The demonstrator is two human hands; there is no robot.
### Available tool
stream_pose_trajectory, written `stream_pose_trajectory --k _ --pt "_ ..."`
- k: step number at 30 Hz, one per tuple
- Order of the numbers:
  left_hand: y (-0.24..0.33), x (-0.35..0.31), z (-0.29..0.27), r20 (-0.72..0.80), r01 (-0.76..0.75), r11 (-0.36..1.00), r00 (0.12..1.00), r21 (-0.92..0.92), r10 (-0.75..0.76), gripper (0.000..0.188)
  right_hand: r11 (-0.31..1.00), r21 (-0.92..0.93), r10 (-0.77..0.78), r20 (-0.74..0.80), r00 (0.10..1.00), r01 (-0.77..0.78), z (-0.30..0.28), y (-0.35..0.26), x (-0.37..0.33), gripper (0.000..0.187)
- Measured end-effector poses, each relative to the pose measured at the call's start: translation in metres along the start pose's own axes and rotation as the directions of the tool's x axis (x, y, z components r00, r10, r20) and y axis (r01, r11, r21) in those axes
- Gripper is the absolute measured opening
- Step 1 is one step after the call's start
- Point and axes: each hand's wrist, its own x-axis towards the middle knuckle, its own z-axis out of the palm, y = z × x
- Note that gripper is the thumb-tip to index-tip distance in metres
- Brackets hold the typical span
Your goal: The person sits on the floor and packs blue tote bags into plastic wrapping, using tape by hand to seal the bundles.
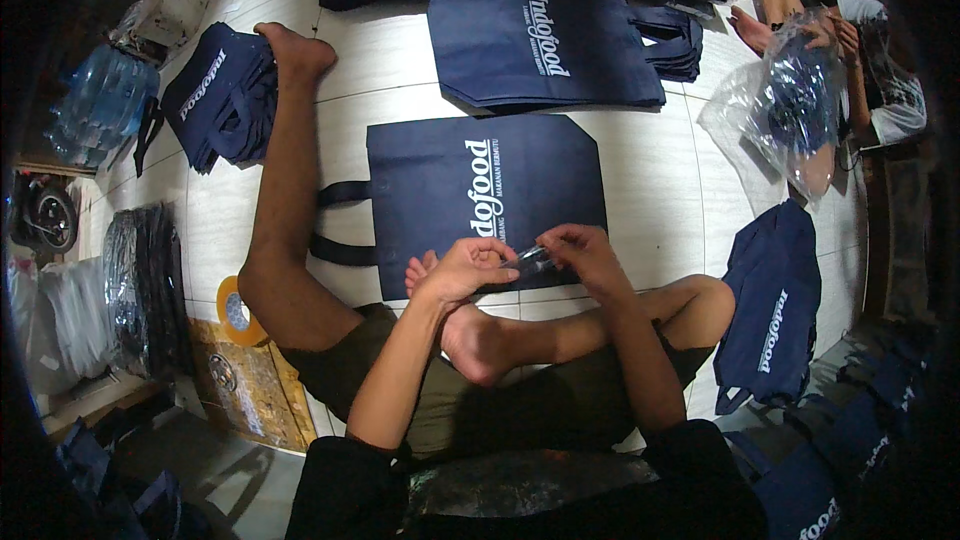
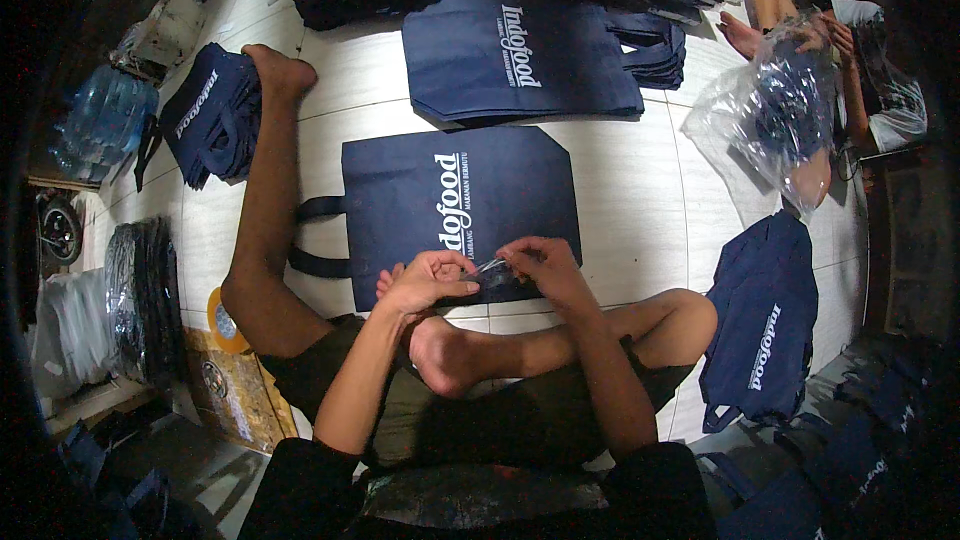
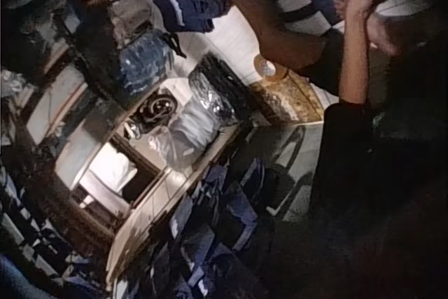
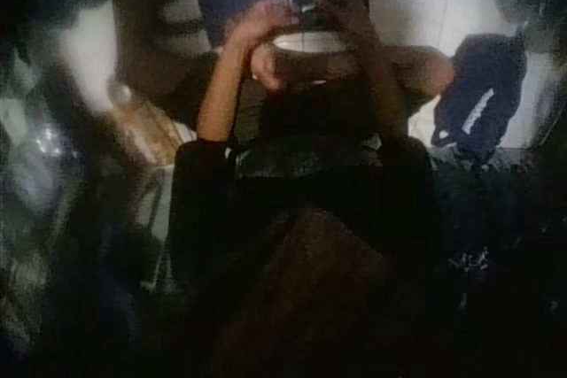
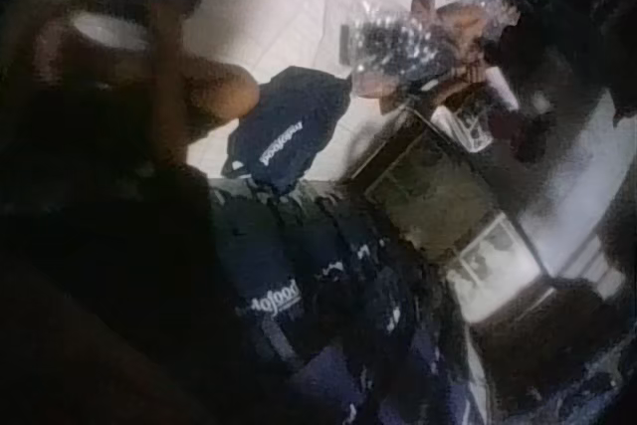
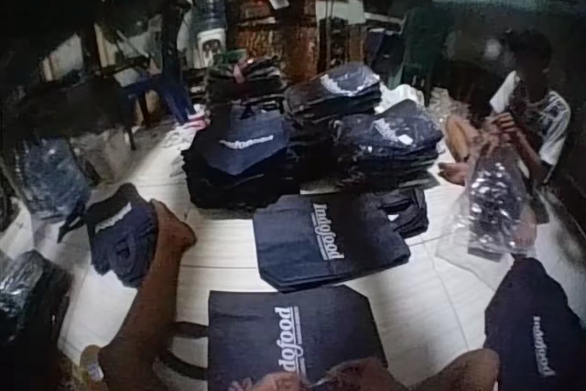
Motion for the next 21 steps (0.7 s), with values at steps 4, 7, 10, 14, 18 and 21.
stream_pose_trajectory --k 4,7,10,14,18,21 --pt "-0.015 0.003 -0.011 -0.108 -0.134 0.989 0.986 -0.061 0.127 0.017 0.998 -0.055 -0.002 -0.017 1.000 0.001 -0.004 -0.016 -0.004 0.022" --pt "-0.010 0.004 -0.011 -0.119 -0.120 0.980 0.988 -0.157 0.102 0.016 0.999 0.010 0.046 -0.050 0.998 -0.045 -0.004 -0.014 -0.003 0.023" --pt "-0.008 0.005 -0.009 -0.173 -0.044 0.988 0.985 -0.149 0.018 0.017 0.997 0.050 0.065 -0.082 0.994 -0.061 -0.002 -0.016 -0.003 0.024" --pt "-0.001 0.002 -0.013 -0.086 0.125 0.959 0.985 -0.255 -0.151 0.034 0.997 -0.003 0.080 -0.076 0.994 -0.081 -0.002 -0.027 -0.006 0.022" --pt "0.008 -0.001 -0.008 0.058 0.215 0.893 0.976 -0.396 -0.210 0.045 0.994 -0.101 0.060 0.076 0.995 -0.052 -0.008 -0.038 -0.012 0.018" --pt "0.004 0.002 0.002 0.017 0.240 0.915 0.969 -0.324 -0.248 0.043 0.977 -0.162 -0.095 0.245 0.965 0.137 -0.014 -0.034 -0.013 0.016"
